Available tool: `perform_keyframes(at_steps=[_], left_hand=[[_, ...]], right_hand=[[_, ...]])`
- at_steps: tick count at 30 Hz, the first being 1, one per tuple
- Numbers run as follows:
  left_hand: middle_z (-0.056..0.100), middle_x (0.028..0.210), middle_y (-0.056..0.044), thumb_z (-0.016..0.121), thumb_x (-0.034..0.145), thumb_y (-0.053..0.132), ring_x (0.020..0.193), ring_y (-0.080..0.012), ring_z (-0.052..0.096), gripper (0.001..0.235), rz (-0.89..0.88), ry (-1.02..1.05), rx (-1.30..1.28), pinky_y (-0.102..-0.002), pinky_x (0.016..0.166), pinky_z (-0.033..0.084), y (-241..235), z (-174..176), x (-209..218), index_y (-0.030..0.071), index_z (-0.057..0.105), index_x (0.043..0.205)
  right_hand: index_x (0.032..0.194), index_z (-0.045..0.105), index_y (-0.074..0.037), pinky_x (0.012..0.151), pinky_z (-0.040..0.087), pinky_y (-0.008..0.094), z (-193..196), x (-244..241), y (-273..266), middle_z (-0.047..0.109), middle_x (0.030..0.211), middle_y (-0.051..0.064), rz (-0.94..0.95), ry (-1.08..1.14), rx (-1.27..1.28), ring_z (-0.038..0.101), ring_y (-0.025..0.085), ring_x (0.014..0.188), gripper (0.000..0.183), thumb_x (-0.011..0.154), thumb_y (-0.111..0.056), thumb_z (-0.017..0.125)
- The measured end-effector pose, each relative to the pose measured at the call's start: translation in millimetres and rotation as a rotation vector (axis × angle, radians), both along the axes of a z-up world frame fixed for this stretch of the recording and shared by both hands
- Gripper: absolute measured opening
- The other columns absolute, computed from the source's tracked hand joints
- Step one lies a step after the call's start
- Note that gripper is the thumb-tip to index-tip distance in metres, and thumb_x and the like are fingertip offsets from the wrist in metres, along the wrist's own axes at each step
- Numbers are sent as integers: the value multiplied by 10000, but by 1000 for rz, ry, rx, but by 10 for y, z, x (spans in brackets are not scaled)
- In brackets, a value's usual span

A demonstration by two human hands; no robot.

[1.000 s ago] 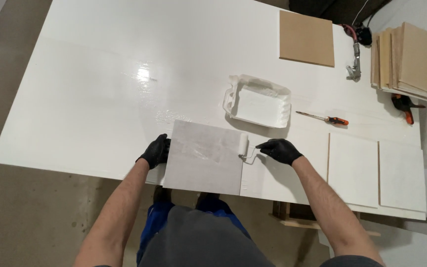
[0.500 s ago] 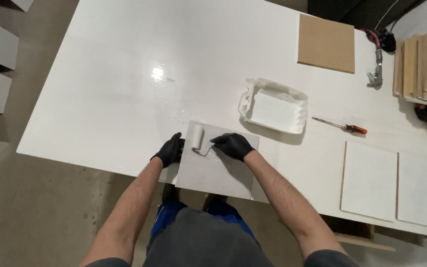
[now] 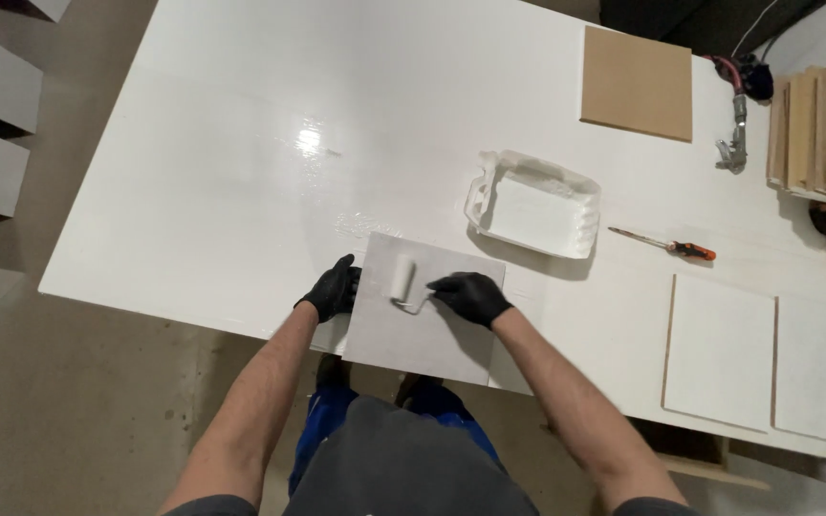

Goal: Applying white paint or primer to a small wooden board using a hand roller on a workbench.

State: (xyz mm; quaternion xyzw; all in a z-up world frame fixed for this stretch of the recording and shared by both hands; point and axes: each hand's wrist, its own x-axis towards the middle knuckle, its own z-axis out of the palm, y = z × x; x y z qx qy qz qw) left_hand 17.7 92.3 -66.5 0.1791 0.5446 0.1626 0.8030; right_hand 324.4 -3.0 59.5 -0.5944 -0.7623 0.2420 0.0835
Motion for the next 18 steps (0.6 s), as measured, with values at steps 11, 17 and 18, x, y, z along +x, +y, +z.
perform_keyframes(at_steps=[11,17,18], left_hand=[[501,624,15,520,940,690,495,-173,477,574,-34,-125,-41,-299,482,396,1,485,-48,156,677,799],[422,604,41,529,906,723,494,-160,438,550,-53,-223,-91,-301,478,367,27,502,-94,206,612,739],[422,604,41,529,906,723,494,-160,438,550,-50,-219,-88,-301,478,367,23,507,-96,206,612,739]], right_hand=[[1179,759,-372,969,585,462,50,906,-808,786,1093,-44,-131,-9,-106,706,274,1089,252,939,-380,683],[1202,757,-313,971,587,433,70,994,-829,792,1094,-39,-64,-39,-44,714,250,1078,269,946,-330,674],[1202,757,-313,971,587,433,36,711,-672,792,1094,-39,-61,-34,-41,714,250,1078,269,946,-330,674]])
